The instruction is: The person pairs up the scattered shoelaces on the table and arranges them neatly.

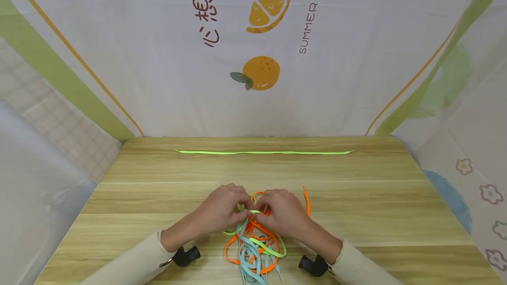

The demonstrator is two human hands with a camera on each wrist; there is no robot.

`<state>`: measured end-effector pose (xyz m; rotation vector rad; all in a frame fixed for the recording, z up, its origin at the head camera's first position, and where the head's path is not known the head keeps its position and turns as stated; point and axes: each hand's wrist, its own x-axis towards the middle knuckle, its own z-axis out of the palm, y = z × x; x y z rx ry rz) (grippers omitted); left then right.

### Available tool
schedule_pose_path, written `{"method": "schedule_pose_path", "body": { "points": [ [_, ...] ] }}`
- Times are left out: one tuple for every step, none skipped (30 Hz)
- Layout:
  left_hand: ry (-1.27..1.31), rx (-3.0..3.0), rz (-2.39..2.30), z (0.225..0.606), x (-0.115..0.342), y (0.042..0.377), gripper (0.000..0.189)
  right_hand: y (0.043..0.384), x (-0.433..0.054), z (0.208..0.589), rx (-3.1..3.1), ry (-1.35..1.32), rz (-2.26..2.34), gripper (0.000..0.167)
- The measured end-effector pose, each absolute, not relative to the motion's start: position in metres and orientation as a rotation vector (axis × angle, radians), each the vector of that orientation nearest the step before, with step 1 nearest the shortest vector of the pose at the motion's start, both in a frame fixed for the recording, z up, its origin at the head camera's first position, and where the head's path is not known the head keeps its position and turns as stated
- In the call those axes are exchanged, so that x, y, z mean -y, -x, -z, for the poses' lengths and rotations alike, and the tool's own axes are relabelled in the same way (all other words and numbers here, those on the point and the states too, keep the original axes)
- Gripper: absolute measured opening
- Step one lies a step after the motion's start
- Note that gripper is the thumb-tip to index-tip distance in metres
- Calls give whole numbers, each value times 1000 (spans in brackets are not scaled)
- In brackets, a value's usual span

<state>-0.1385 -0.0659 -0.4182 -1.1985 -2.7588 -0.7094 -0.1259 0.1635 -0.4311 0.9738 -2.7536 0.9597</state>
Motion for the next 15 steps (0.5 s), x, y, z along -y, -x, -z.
{"method": "schedule_pose_path", "body": {
  "points": [
    [1191,2759,725,416,66,138,5,126,-163,430,2749,-976,-983,11],
    [1184,2761,741,414,65,137,5,125,-164,428,2741,-977,-1009,10],
    [1177,2759,757,412,65,136,6,125,-164,426,2727,-984,-1042,11],
    [1169,2759,778,410,65,136,6,124,-164,424,2711,-991,-1076,11],
    [1164,2752,800,408,65,135,6,124,-165,422,2692,-1000,-1108,11],
    [1158,2746,818,405,65,134,6,124,-165,419,2676,-1006,-1135,11],
    [1157,2735,842,403,66,134,6,124,-166,416,2658,-1015,-1159,11],
    [1157,2721,871,400,66,133,6,124,-166,414,2641,-1021,-1176,12],
    [1157,2706,899,397,67,133,6,124,-167,411,2625,-1025,-1188,13],
    [1155,2693,924,395,68,132,6,124,-167,408,2612,-1024,-1194,14],
    [1153,2681,943,393,68,132,5,125,-167,406,2596,-1025,-1199,14],
    [1148,2673,962,391,68,132,5,125,-168,403,2585,-1020,-1203,15],
    [1144,2660,984,389,69,132,5,125,-168,401,2575,-1016,-1211,15],
    [1138,2648,1002,387,69,132,5,126,-169,398,2565,-1010,-1216,15],
    [1132,2639,1014,386,69,132,5,126,-169,396,2556,-1006,-1226,16]
  ]
}}
